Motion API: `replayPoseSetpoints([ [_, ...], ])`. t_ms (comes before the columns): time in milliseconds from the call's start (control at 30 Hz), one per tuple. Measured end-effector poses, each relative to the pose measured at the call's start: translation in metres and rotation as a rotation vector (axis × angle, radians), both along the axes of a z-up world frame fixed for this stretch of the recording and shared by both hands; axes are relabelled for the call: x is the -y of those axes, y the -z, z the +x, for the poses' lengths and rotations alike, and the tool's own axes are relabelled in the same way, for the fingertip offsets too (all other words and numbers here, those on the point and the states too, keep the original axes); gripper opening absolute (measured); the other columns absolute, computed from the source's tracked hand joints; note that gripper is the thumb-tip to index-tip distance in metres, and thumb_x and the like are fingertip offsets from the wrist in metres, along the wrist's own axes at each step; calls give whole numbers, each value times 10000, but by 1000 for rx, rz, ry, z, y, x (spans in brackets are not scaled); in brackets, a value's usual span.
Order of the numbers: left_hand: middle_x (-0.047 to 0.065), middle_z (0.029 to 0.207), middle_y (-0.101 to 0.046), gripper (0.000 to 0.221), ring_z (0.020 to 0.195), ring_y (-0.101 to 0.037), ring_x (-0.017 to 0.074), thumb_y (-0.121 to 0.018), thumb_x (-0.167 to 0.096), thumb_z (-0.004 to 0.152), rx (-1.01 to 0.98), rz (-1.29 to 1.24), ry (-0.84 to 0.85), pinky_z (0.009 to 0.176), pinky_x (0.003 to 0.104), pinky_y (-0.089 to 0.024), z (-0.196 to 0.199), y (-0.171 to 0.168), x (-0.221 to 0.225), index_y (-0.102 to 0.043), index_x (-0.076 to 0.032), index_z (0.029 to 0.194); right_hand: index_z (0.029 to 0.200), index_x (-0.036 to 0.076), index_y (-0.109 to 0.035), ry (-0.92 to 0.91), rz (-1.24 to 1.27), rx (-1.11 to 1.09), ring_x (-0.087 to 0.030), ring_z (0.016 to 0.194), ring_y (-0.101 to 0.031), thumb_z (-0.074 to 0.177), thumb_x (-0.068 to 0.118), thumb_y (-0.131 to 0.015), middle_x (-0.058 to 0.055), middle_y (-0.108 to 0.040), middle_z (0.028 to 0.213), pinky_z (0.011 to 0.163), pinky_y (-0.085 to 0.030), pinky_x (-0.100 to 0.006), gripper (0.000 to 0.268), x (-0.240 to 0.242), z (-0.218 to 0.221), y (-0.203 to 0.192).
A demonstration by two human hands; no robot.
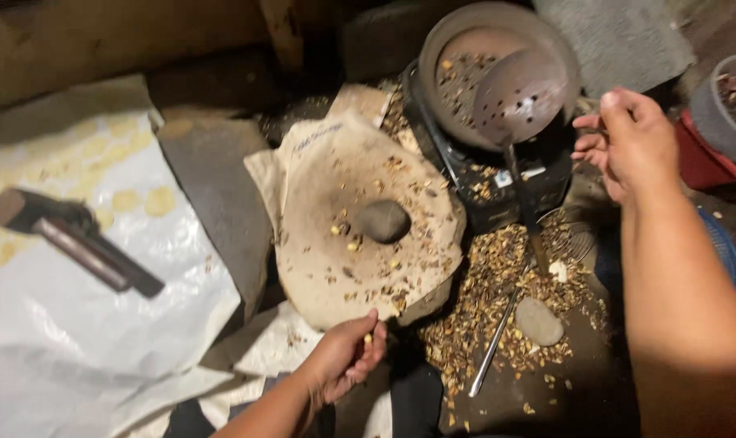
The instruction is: Flattening dough circles with a mallet and crushing nuts with a stone
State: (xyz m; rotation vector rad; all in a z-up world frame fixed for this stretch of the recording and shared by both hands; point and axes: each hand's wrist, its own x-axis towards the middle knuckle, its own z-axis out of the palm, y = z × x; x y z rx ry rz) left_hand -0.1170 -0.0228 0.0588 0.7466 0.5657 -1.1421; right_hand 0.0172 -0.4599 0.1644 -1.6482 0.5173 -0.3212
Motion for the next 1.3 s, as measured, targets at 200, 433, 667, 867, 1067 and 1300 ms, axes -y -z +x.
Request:
replayPoseSetpoints([
  [200,98,947,-630,188,708,-520,128,-486,-32,1065,192,124,131,623,242,-437,20,13,-6,-652,36,1123,1030,67,-751,-288,-1322,-811,-426,906,-713,957,267,-461,-191,-763,1061,807,-569,-484,360,124,-51,305],
  [433,69,817,-688,219,634,-568,123,-530,-111,1065,475,271,238,589,240,-460,73,9,-17,-716,-12,1126,1516,111,-431,6,-936,-513,-452,988,-646,826,41,-554,-143,-673,1158,811,-483,-590,704,-7,-90,208],
  [667,65,1057,-647,176,896,-665,216,-698,-45,878,1317,937,87,842,313,-552,134,39,-10,-739,-80,1045,1339,-64,-503,19,-1111,-534,-370,950,-656,1039,172,-603,-215,-643,1134,958,-424,-493,395,-19,-125,221],
  [867,104,1025,-645,169,854,-662,316,-707,-68,858,1515,1026,242,819,398,-539,138,27,-5,-674,-60,1024,1225,-131,-564,172,-1198,-162,-360,742,-591,1050,97,-699,-250,-585,1001,627,-526,-443,318,-26,-118,177],
  [1067,130,999,-646,136,842,-654,322,-660,-128,909,1472,1053,304,813,394,-537,137,41,-11,-673,-41,1014,1482,35,-573,189,-1306,-368,-294,666,-600,1080,162,-646,-150,-574,1032,650,-524,-493,428,-25,-28,93],
  [1300,14,710,-650,224,642,-534,107,-625,-196,979,921,749,-35,638,240,-462,137,67,-26,-753,-32,897,1341,35,-717,39,-1522,-180,-371,1087,-517,939,66,-745,-215,-569,1247,945,-464,-487,404,-73,8,77],
])
